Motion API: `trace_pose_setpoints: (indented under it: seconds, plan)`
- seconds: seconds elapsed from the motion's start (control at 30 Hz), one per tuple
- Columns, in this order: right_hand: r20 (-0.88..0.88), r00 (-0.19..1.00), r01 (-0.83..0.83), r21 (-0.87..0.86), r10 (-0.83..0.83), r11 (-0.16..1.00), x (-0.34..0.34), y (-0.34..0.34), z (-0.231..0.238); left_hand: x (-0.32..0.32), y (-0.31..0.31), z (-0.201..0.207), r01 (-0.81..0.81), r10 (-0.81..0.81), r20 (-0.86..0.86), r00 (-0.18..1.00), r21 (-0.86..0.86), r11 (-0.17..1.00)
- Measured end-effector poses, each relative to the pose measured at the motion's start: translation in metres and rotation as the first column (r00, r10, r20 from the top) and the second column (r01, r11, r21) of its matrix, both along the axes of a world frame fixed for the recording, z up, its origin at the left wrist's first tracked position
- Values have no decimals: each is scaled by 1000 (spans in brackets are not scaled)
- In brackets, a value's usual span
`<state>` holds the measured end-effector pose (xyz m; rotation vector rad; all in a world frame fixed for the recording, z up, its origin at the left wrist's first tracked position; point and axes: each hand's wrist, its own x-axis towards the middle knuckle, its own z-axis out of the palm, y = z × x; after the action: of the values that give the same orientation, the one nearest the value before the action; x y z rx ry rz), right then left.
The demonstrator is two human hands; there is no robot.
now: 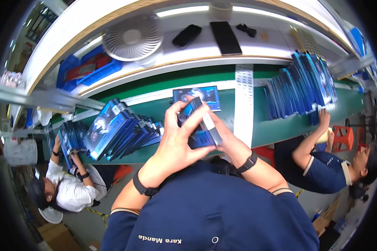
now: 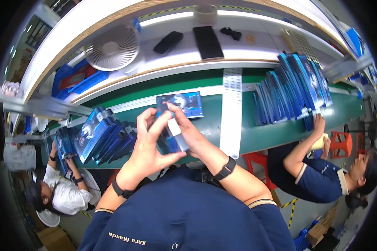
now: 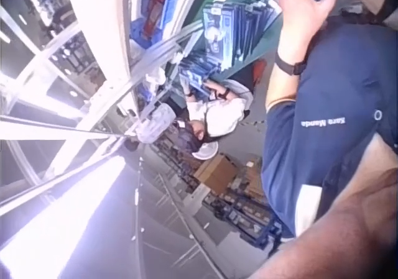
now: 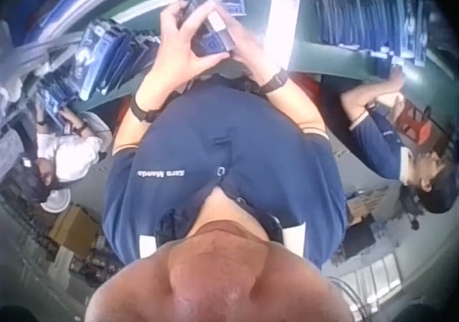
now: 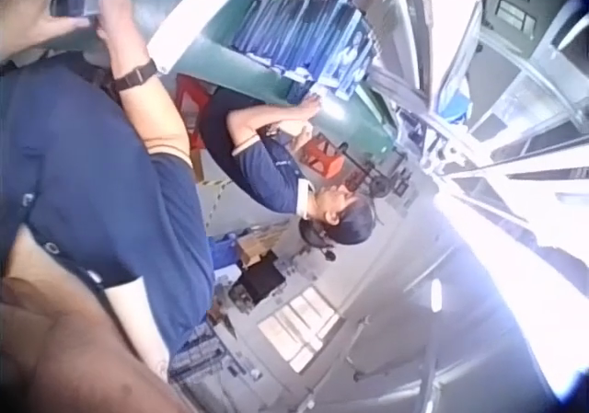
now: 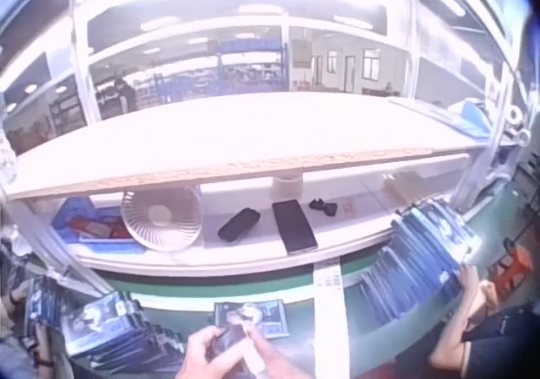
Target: Applying stickers or labels to packaged electronic product boxes on an assembly line.
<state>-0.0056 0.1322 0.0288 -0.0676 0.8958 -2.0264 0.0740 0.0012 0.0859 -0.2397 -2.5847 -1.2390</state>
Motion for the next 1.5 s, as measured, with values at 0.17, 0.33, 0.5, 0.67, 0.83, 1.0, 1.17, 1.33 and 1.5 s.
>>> trace_pose_setpoints:
  seconds: [0.17, 0.33, 0.5, 0.67, 0.83, 1.0, 1.17, 1.33, 1.5]
  plan:
    - [-413, 875, -169, 230, 254, 958, 0, -18, -10, 32, -39, 103, -188, 133, -159, 978, -417, 889]
    - [-397, 793, -313, 384, 462, 869, -11, -52, -27, 38, -101, 125, -452, 437, -214, 874, -691, 565]
    - [-346, 844, -246, 428, 409, 869, 11, -122, -41, 64, -152, 49, -288, 466, 98, 879, -670, 684]
    - [-460, 837, -21, 516, 297, 856, -9, -194, -123, 71, -126, 20, -552, 600, -153, 785, -611, 567]
    - [-345, 809, -330, 404, 477, 853, 4, -224, -128, 81, -129, 5, -622, 600, -223, 768, -481, 618]
    - [-308, 752, -521, 263, 582, 812, 30, -215, -91, 104, -149, 0, -532, 473, -242, 847, -416, 738]
    - [-265, 710, -645, 127, 653, 753, 79, -219, -51, 147, -176, 7, -384, 353, -150, 924, -348, 856]
    - [-17, 684, -728, 52, 729, 684, 109, -260, -49, 179, -200, 14, -387, 378, -93, 921, -325, 863]
    - [250, 632, -756, -10, 734, 654, 123, -311, -114, 198, -247, 18, -463, 468, -65, 881, -312, 829]
